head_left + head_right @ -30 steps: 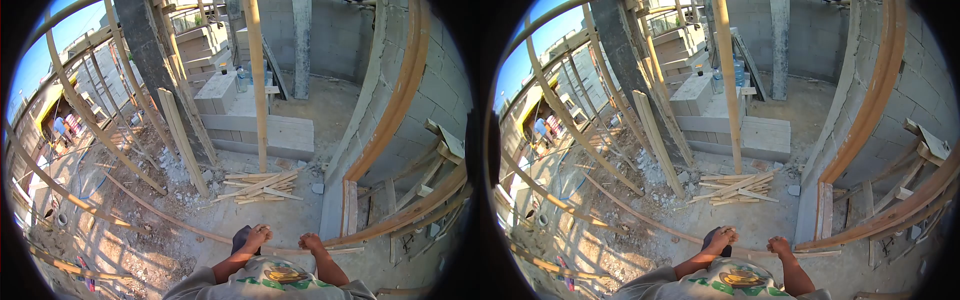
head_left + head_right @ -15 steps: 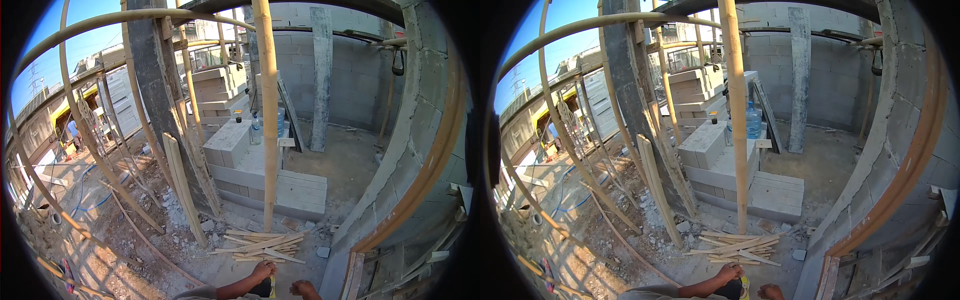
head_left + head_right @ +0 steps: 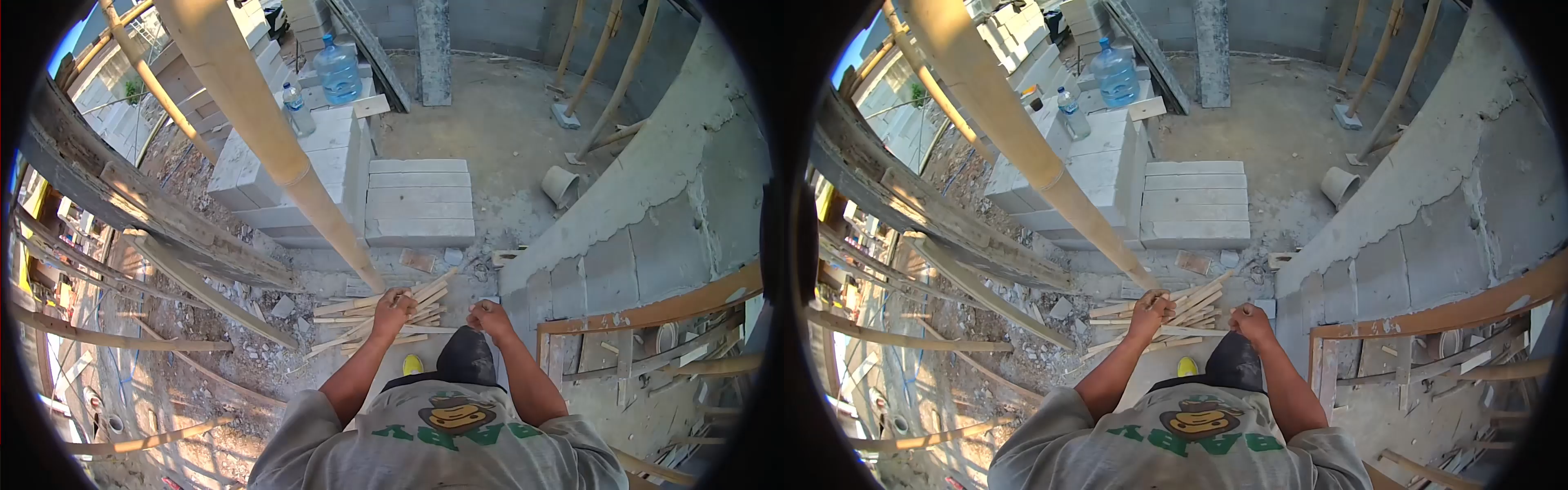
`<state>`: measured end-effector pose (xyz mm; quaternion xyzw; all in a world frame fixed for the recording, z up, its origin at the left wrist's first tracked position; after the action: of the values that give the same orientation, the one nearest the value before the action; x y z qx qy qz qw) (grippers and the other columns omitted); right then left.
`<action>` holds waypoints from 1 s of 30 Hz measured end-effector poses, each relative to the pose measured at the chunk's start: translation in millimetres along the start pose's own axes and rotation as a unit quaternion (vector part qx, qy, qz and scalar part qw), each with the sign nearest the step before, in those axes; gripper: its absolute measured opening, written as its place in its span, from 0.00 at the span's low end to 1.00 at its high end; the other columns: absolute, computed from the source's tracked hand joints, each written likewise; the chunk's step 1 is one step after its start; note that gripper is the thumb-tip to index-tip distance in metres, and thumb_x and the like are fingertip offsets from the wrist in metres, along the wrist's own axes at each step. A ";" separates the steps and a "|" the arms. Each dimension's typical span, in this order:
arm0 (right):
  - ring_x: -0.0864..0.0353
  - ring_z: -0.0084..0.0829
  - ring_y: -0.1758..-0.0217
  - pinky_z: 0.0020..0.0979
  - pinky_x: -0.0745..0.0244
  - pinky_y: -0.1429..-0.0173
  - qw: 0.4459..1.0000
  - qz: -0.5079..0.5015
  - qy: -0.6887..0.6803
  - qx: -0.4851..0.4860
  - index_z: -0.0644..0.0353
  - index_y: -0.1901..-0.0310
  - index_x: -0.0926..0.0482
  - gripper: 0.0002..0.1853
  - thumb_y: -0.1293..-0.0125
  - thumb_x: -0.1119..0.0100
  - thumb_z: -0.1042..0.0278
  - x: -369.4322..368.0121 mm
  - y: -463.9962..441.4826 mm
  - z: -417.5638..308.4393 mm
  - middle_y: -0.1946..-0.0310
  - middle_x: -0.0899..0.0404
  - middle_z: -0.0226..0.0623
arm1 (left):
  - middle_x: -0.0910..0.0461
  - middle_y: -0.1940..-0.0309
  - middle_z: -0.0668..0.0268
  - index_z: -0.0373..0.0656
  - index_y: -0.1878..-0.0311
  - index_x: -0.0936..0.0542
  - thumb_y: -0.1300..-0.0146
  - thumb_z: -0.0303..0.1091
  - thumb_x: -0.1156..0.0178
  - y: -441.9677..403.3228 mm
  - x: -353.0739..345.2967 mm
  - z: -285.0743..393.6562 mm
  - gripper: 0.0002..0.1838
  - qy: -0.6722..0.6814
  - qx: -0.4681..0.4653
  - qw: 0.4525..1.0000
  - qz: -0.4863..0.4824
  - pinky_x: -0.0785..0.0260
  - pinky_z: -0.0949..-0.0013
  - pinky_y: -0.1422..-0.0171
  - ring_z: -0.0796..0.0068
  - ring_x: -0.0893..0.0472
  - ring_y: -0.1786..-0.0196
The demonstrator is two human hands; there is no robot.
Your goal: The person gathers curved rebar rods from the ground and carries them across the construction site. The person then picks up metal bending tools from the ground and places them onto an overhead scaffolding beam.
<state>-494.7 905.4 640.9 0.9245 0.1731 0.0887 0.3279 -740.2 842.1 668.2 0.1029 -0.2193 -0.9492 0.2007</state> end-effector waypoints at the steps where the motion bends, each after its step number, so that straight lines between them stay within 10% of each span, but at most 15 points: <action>1: 0.20 0.28 0.69 0.29 0.26 0.64 0.999 -0.002 0.008 -0.031 0.62 0.63 0.24 0.11 0.37 0.44 0.61 5.1 -4.6 8.0 0.70 0.19 0.37 | 0.20 0.69 0.63 0.37 0.51 0.26 0.38 0.36 0.45 -7.6 -4.5 -3.8 0.16 0.007 -0.007 1.000 0.000 0.30 0.76 0.66 0.78 0.22 0.70; 8: 0.19 0.29 0.70 0.31 0.25 0.64 0.978 -0.113 0.130 -0.119 0.61 0.63 0.24 0.13 0.38 0.42 0.59 42.9 -103.4 10.7 0.71 0.19 0.38 | 0.19 0.69 0.61 0.32 0.51 0.26 0.36 0.37 0.46 -65.8 -6.9 -14.7 0.18 0.037 0.032 0.988 0.147 0.30 0.75 0.67 0.79 0.22 0.71; 21: 0.22 0.27 0.75 0.26 0.27 0.70 0.946 -0.176 0.248 0.115 0.60 0.65 0.26 0.10 0.37 0.47 0.61 -18.6 -234.3 -240.7 0.75 0.22 0.34 | 0.20 0.69 0.60 0.35 0.51 0.26 0.38 0.38 0.45 -3.3 -34.4 21.9 0.18 -0.009 -0.080 0.946 0.314 0.27 0.71 0.60 0.76 0.20 0.68; 30: 0.19 0.31 0.74 0.31 0.25 0.72 0.811 -0.412 0.414 0.024 0.62 0.64 0.26 0.11 0.37 0.46 0.62 -216.0 -63.2 -45.4 0.74 0.21 0.39 | 0.18 0.70 0.59 0.39 0.54 0.23 0.39 0.41 0.44 189.2 110.4 -107.6 0.16 0.147 -0.080 0.815 0.555 0.27 0.69 0.62 0.72 0.18 0.71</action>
<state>-723.5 895.7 624.7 0.6495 0.6593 0.3158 0.2090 -745.4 598.9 647.9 0.0859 -0.1300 -0.6649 0.7305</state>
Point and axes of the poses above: each hand's wrist, its own y-axis away from the middle knuckle, its own x-axis out of the back of the hand, z = x × y, the point moved 5 cm from there along -y, towards the middle knuckle
